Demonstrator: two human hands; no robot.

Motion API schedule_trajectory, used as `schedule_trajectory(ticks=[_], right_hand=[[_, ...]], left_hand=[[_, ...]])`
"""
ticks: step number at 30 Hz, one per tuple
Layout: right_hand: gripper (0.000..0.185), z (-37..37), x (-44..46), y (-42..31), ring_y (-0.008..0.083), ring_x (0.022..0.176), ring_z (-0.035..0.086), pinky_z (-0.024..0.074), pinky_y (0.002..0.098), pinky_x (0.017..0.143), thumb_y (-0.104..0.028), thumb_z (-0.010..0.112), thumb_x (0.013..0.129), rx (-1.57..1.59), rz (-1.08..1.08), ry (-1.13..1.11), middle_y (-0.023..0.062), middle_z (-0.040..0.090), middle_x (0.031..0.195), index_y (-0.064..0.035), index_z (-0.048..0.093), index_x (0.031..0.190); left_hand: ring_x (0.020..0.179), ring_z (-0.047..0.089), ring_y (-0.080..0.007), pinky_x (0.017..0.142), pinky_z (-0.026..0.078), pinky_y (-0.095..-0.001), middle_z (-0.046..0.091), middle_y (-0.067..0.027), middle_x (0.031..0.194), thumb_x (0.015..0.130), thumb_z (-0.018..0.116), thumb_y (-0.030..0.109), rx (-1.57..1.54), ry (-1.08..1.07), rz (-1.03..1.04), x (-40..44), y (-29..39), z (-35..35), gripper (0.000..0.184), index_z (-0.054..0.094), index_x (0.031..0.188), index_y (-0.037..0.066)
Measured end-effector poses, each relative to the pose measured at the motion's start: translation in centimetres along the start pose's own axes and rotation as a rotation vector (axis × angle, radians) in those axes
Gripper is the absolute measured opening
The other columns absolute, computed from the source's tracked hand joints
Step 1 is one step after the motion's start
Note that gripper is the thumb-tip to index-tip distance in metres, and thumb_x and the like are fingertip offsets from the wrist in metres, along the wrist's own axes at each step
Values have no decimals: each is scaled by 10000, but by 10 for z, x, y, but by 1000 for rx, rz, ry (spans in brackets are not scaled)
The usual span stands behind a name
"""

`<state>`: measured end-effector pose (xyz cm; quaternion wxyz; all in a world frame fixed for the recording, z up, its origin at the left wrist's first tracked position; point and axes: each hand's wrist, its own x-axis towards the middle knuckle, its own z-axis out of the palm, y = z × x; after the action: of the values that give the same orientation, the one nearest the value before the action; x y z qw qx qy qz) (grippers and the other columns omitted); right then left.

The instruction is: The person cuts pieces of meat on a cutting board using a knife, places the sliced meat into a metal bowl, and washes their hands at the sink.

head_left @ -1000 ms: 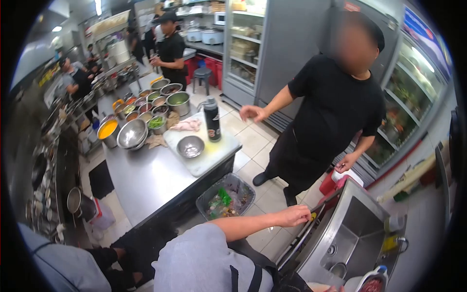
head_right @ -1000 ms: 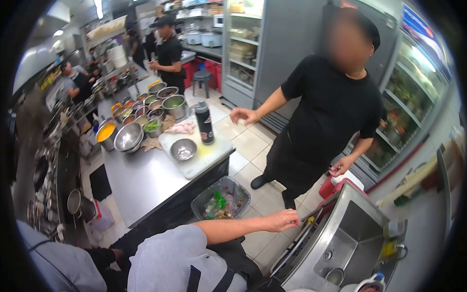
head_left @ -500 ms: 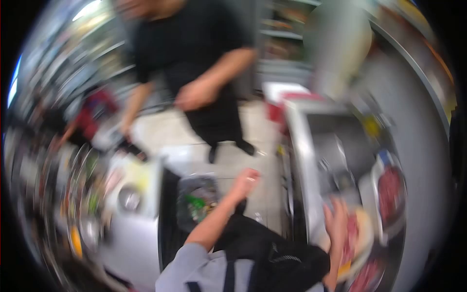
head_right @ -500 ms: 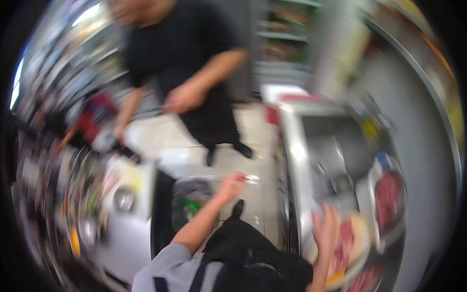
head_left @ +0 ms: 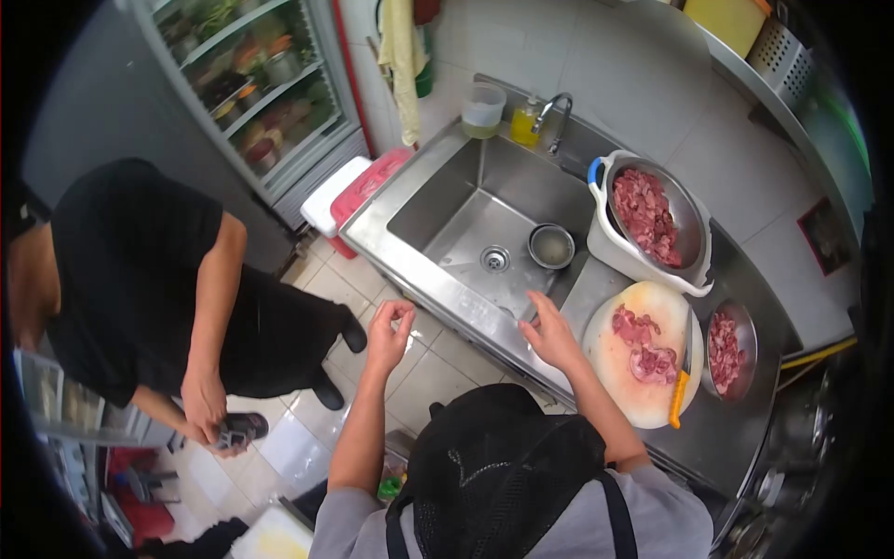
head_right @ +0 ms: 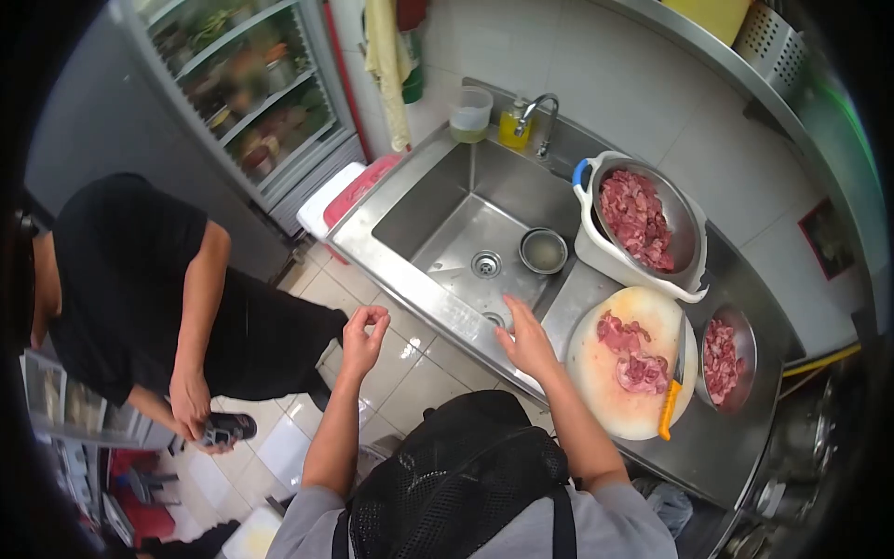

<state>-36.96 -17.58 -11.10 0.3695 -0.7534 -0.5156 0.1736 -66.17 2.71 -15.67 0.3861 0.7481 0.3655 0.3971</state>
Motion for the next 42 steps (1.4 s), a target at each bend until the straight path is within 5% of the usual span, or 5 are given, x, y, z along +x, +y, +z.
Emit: schedule_trajectory(ticks=[9, 12, 18, 25, 42], right_hand=[[883, 14, 282, 157, 292, 1069, 717, 582, 380, 974, -141, 739, 975, 90, 195, 200, 240, 450, 1687, 4, 272, 1710], [822, 5, 414, 195, 377, 1618, 349, 304, 418, 1322, -86, 671, 978, 299, 303, 468, 303, 299, 1747, 40, 278, 1690], [774, 16, 497, 234, 404, 1642, 279, 239, 429, 1355, 35, 536, 922, 220, 266, 416, 304, 334, 1728, 37, 328, 1668], [357, 18, 484, 157, 147, 780, 689, 587, 306, 662, 38, 494, 1052, 1100, 373, 276, 152, 771, 1125, 24, 650, 1373], [135, -26, 507, 270, 148, 793, 597, 494, 347, 736, -189, 704, 1018, 400, 204, 713, 13, 639, 840, -58, 723, 992]], left_hand=[[952, 716, -167, 902, 583, -329, 747, -67, 1051, 1011, 768, 100, -142, -300, 48, 210, -33, 120, 182, 726, 1164, 10], [1062, 715, -168, 939, 597, -340, 743, -80, 1168, 1026, 755, 105, -151, -409, -96, 262, -55, 167, 293, 684, 1298, 23], [1138, 704, -189, 1021, 575, -360, 737, -97, 1222, 1047, 747, 127, -201, -575, -236, 329, -79, 263, 347, 665, 1373, 43], [1146, 705, -197, 995, 569, -361, 742, -110, 1265, 1039, 721, 111, -504, -525, -590, 394, -116, 395, 341, 677, 1368, 34], [980, 750, -481, 912, 599, -535, 768, -292, 1015, 830, 745, 246, 53, -508, -253, 448, 1, 397, 291, 808, 974, 0]])
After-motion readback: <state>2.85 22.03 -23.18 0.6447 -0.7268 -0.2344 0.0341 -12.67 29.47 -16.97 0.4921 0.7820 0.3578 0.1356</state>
